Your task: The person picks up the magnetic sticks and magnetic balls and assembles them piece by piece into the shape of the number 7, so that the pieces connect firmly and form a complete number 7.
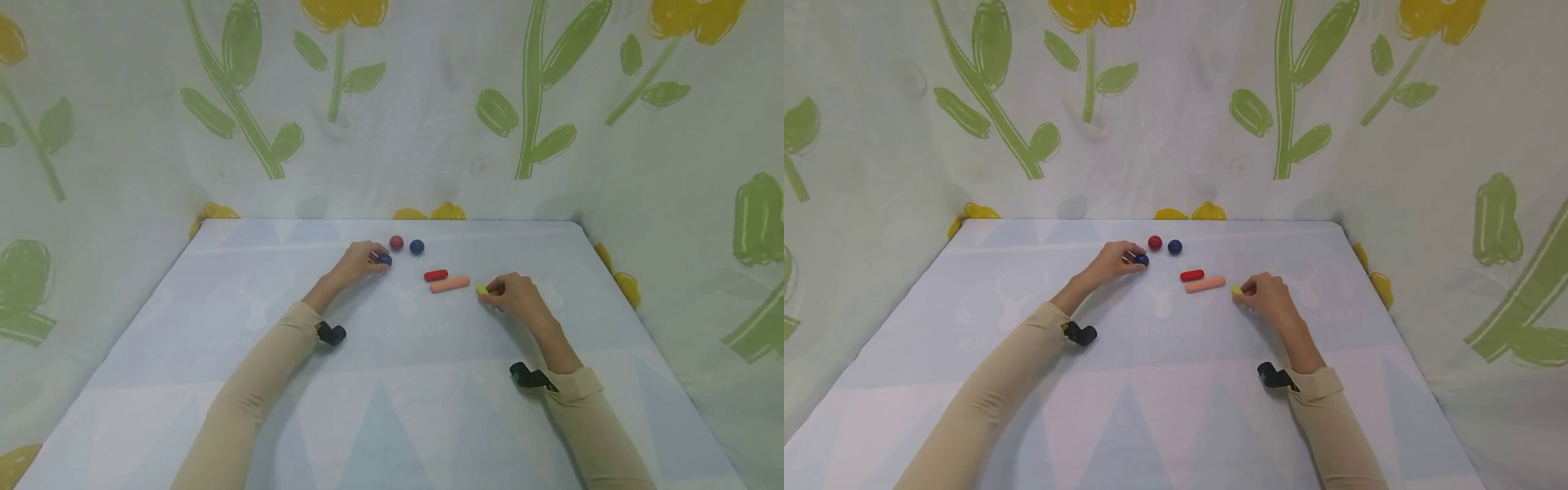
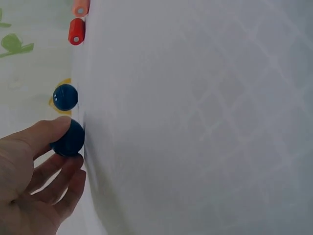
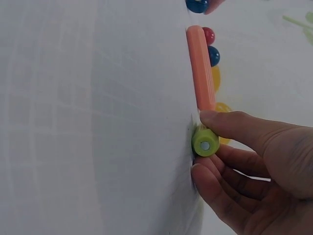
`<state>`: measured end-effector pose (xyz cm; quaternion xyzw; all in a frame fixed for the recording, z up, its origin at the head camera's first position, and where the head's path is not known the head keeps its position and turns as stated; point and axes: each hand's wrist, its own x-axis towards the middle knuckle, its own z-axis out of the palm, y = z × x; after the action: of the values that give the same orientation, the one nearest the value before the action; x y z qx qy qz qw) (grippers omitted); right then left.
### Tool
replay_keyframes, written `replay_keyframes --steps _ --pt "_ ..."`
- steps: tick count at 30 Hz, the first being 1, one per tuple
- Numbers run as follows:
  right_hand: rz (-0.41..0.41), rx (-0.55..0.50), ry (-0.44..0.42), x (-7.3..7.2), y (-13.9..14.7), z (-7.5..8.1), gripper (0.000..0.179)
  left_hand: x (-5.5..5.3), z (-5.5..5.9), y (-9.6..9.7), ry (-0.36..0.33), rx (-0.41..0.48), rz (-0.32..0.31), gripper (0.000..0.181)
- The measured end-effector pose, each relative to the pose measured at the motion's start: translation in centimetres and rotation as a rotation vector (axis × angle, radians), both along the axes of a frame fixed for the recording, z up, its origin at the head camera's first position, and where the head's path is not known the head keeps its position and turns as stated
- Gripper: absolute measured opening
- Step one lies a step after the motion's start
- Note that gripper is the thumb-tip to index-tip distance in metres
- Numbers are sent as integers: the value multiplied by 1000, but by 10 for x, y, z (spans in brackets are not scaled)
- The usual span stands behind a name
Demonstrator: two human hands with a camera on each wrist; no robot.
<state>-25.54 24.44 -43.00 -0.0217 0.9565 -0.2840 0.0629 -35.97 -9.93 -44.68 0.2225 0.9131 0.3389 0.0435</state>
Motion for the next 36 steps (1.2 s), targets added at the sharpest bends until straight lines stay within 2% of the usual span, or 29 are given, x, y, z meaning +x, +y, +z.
replay_keyframes --steps 7,14,21,31,36 --pt "5 -1 11 1 -1 1 37 4 2 1 11 -7 -11 38" --pt "38 17 22 -1 0 0 37 3 -2 3 28 -25 -4 38" --pt "31 23 7 -4 -4 4 35 3 -1 4 37 -33 -23 38" --pt "99 39 150 -14 -15 14 31 1 2 5 38 -61 -49 38" --pt "117 41 152 -20 -28 18 32 1 1 4 34 -65 -58 37"
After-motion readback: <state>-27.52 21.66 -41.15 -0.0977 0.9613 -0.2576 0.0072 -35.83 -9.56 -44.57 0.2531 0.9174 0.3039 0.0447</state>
